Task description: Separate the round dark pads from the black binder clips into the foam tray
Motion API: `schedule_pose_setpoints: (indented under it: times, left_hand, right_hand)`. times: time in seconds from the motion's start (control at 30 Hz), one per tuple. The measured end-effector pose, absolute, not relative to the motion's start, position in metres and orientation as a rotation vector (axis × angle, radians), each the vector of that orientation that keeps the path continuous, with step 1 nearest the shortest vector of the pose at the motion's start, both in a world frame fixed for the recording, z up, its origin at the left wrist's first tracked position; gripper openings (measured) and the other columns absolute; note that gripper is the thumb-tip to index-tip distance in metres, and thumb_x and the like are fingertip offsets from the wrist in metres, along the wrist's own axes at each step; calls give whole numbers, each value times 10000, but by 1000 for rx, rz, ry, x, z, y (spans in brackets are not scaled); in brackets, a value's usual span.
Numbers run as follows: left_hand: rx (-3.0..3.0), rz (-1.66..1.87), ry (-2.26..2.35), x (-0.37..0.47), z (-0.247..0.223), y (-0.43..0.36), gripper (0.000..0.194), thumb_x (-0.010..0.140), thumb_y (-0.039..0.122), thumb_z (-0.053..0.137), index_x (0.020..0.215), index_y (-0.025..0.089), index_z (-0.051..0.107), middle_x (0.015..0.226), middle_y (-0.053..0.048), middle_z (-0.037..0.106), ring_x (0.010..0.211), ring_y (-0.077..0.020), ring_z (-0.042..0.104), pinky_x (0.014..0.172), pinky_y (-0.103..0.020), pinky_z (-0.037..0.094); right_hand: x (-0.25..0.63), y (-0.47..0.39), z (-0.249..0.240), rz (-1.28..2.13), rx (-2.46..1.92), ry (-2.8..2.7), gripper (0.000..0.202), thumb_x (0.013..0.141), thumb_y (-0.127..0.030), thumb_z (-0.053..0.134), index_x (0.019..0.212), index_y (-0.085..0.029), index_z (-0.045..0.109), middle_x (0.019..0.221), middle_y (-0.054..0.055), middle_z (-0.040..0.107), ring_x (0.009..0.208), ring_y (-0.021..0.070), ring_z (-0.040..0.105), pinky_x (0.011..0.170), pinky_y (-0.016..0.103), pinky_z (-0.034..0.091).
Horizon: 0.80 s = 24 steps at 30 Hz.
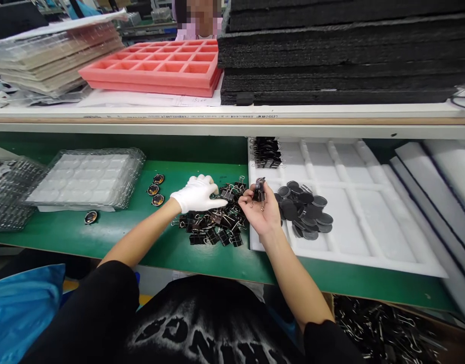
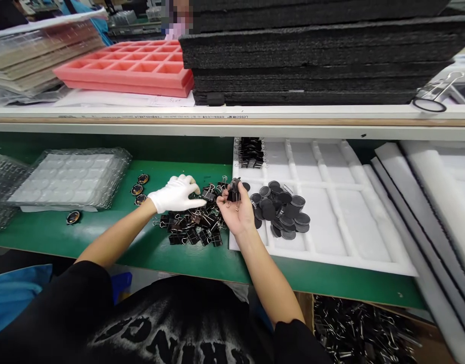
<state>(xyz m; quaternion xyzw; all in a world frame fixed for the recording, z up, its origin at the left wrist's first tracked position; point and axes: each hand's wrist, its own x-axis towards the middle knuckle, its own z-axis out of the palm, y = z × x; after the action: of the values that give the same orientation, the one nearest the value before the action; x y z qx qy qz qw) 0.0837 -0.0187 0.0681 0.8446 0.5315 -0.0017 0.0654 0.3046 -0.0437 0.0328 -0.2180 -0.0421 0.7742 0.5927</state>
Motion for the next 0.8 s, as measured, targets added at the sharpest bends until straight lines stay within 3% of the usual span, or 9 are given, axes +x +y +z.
schedule_pose_setpoints:
  times: [0.07, 0.17, 0.33, 0.53, 0.7, 0.8]
  left_hand:
    - [2520, 165, 1751, 95, 62, -16, 609, 920, 728, 544, 1142, 190, 723, 1198, -158, 659, 1169, -376, 599, 1018, -521, 442]
    - [2427, 374, 1694, 109, 60, -4, 526, 940, 624, 581, 1257, 219, 689, 1186, -112, 694, 1136, -324, 629, 981, -462, 468]
    - [2121, 393, 1443, 116, 71, 10, 313, 892, 495, 644, 879, 191, 717, 856, -30, 732, 788, -195, 653, 719, -313, 483]
    - [1720, 1009, 1389, 120, 87, -19, 328, 895, 510, 637, 862, 183, 633, 764, -27, 707, 706, -161, 648, 673, -288, 517]
    - [1809, 964, 1360, 113, 99, -50, 316, 973, 476, 496, 929, 193, 631, 682, 5, 659, 610, -139, 596, 629, -276, 484]
    - [2042, 767, 1524, 101, 104, -57, 269, 918, 462, 567, 832, 209, 600, 615, 39, 576, 570, -126, 496, 582, -267, 385]
  right_hand:
    - [305, -43, 33, 1794, -518, -104, 242, 768, -348, 883, 842, -254, 672, 765, -58, 683, 668, 91, 593, 628, 249, 526]
    - [306, -42, 33, 1780, -577, -93, 250, 756, -328, 892, 852, -246, 676, 769, -59, 684, 678, 88, 604, 629, 241, 541]
    - [308, -41, 33, 1796, -713, -126, 269, 704, -272, 912, 808, -217, 671, 756, -40, 689, 700, 95, 625, 665, 243, 584]
    - [299, -54, 33, 1638, -726, -579, 334, 621, -362, 966, 835, -217, 756, 955, 8, 769, 931, 178, 695, 929, 391, 615]
    - [296, -65, 28, 1465, -794, -959, 348, 707, -474, 912, 922, -226, 798, 952, 44, 786, 898, 212, 710, 951, 411, 581]
    - [300, -67, 27, 1398, -804, -1168, 300, 731, -451, 884, 904, -222, 795, 927, 52, 787, 870, 218, 714, 861, 377, 590]
